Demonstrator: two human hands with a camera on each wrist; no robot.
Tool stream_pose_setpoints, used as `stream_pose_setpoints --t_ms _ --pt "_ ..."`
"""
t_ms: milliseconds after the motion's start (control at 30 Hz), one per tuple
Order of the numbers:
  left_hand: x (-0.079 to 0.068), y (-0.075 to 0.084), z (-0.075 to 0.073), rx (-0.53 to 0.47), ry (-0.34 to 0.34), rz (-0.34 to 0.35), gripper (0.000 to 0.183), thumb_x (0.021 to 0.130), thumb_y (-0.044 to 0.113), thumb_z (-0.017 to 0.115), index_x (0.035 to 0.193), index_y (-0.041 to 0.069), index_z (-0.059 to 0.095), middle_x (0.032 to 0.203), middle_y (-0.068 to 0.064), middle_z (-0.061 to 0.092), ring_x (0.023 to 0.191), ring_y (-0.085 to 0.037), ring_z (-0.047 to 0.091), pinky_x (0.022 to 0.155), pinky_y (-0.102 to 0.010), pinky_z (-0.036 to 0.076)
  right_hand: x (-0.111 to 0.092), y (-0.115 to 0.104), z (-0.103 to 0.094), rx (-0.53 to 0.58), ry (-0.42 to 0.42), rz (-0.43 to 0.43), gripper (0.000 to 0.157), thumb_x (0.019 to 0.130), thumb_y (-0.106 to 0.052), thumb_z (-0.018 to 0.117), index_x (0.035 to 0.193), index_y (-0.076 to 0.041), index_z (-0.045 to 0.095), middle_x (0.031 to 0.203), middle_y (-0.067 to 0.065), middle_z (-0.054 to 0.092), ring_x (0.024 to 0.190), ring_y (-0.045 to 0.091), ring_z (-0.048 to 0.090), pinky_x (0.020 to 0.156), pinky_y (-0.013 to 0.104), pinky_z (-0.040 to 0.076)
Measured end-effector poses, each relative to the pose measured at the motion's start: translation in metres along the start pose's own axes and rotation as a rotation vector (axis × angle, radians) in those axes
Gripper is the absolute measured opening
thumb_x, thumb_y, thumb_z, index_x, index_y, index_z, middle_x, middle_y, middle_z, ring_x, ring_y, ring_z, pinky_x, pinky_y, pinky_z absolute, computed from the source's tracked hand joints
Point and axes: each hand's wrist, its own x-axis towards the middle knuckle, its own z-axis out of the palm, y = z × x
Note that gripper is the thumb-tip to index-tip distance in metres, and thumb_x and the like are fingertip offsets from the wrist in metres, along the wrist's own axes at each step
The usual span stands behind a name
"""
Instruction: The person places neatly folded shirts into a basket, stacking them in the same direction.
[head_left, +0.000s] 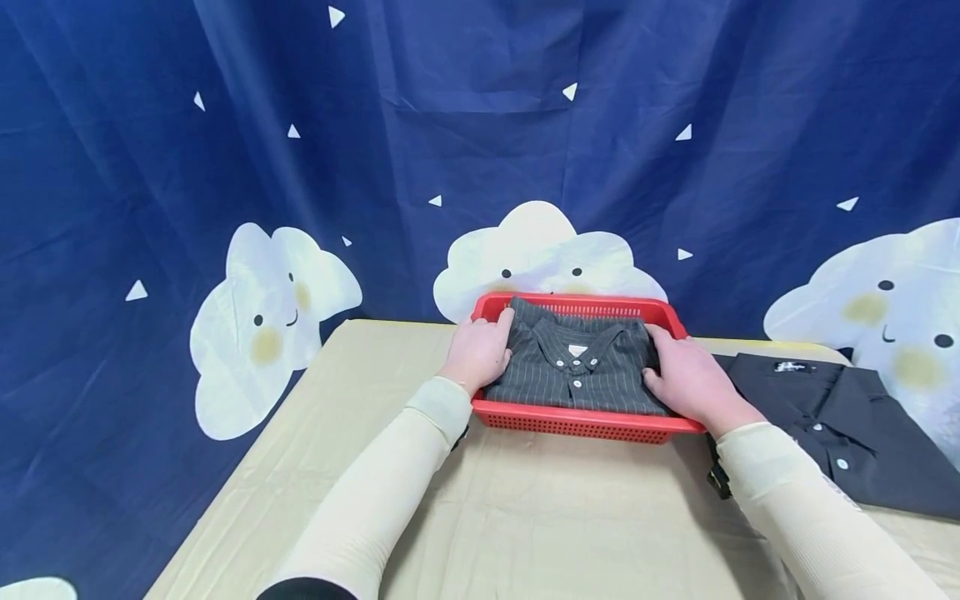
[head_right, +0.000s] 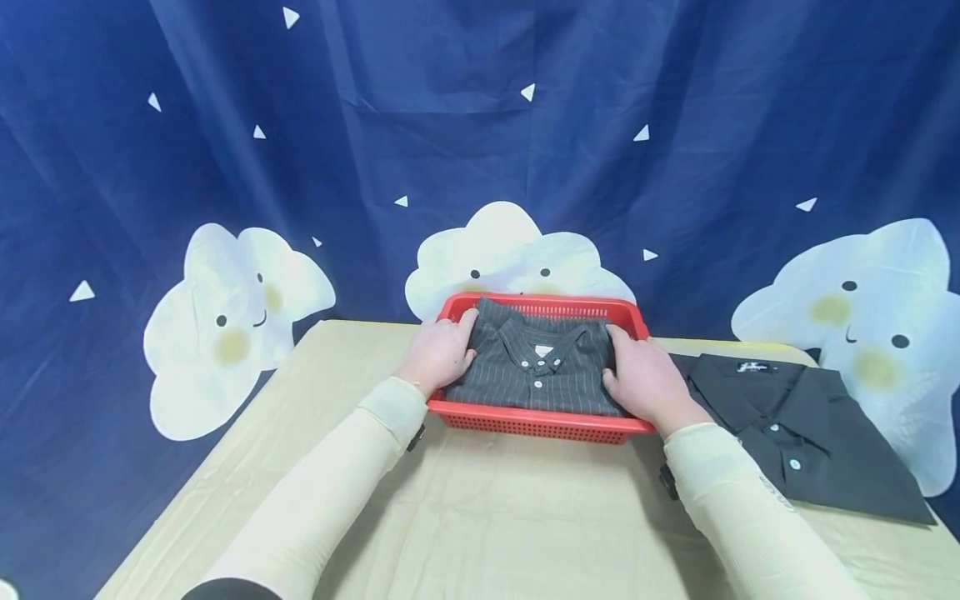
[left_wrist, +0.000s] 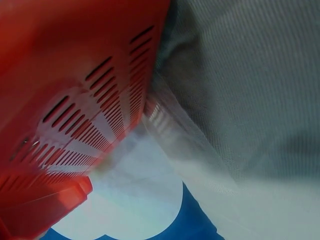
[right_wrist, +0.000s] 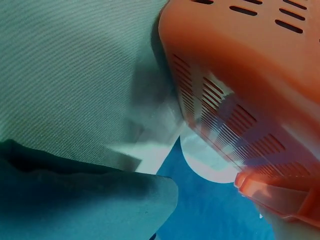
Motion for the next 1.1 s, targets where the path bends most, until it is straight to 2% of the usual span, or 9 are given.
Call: stream_pose_setpoints --t_ms 100,267,433,533,633,767,1100 --pt "0.000 -0.001 0.001 0.019 0.005 0.019 0.075 0.094 0.036 0.068 0.157 0.015 0.032 0.110 -0.006 0.072 0.103 -0.025 0.065 0.099 -0.043 0.043 0.001 -0.001 -0.001 -0.002 -0.012 0.003 0.079 0.088 -0.015 0.068 0.153 0.005 0.029 0.132 0.036 0.055 0.116 0.054 0.054 0.102 0.067 0.038" --pt "0.000 0.000 0.005 0.063 0.014 0.048 0.069 0.095 0.035 0.066 0.156 0.020 0.036 0.115 -0.005 0.073 0.103 -0.024 0.065 0.099 -0.043 0.041 0.001 -0.001 -0.001 0.005 -0.019 -0.003 0.088 0.085 -0.014 0.073 0.156 0.004 0.025 0.143 0.035 0.047 0.126 0.054 0.046 0.108 0.066 0.032" --pt "-0.001 0.001 0.007 0.075 0.005 0.041 0.064 0.094 0.037 0.068 0.149 0.018 0.044 0.118 -0.005 0.072 0.105 -0.023 0.062 0.098 -0.043 0.039 -0.001 -0.001 0.000 -0.060 0.029 -0.058 0.074 0.082 -0.015 0.075 0.146 0.006 0.044 0.140 0.031 0.047 0.128 0.051 0.042 0.109 0.064 0.031" --pt "0.000 0.001 0.006 0.082 -0.012 0.030 0.060 0.092 0.039 0.070 0.144 0.016 0.048 0.120 -0.004 0.070 0.107 -0.024 0.058 0.095 -0.042 0.038 -0.002 -0.001 0.001 -0.113 0.026 -0.063 0.068 0.082 -0.018 0.075 0.141 0.008 0.052 0.142 0.032 0.043 0.134 0.052 0.034 0.111 0.065 0.026" --pt "0.000 0.001 0.006 0.104 -0.041 0.016 0.057 0.092 0.041 0.070 0.140 0.016 0.052 0.124 -0.004 0.066 0.111 -0.024 0.051 0.095 -0.044 0.037 -0.001 -0.001 0.002 -0.153 -0.004 -0.046 0.069 0.082 -0.021 0.075 0.139 0.009 0.053 0.146 0.033 0.039 0.139 0.053 0.024 0.113 0.067 0.020" --pt "0.001 0.002 0.006 0.137 -0.078 -0.007 0.056 0.092 0.044 0.068 0.138 0.015 0.056 0.128 -0.005 0.061 0.116 -0.025 0.043 0.099 -0.047 0.035 0.000 -0.001 0.002 -0.178 -0.048 -0.018 0.070 0.081 -0.025 0.077 0.139 0.009 0.054 0.150 0.033 0.036 0.143 0.052 0.018 0.111 0.070 0.018" --pt "0.005 0.001 0.012 0.168 -0.144 -0.018 0.054 0.093 0.043 0.064 0.137 0.013 0.060 0.128 -0.007 0.056 0.122 -0.027 0.036 0.106 -0.052 0.030 0.003 -0.001 0.004 -0.248 -0.113 0.011 0.064 0.082 -0.030 0.076 0.132 0.007 0.062 0.152 0.033 0.034 0.145 0.050 0.012 0.110 0.073 0.016"
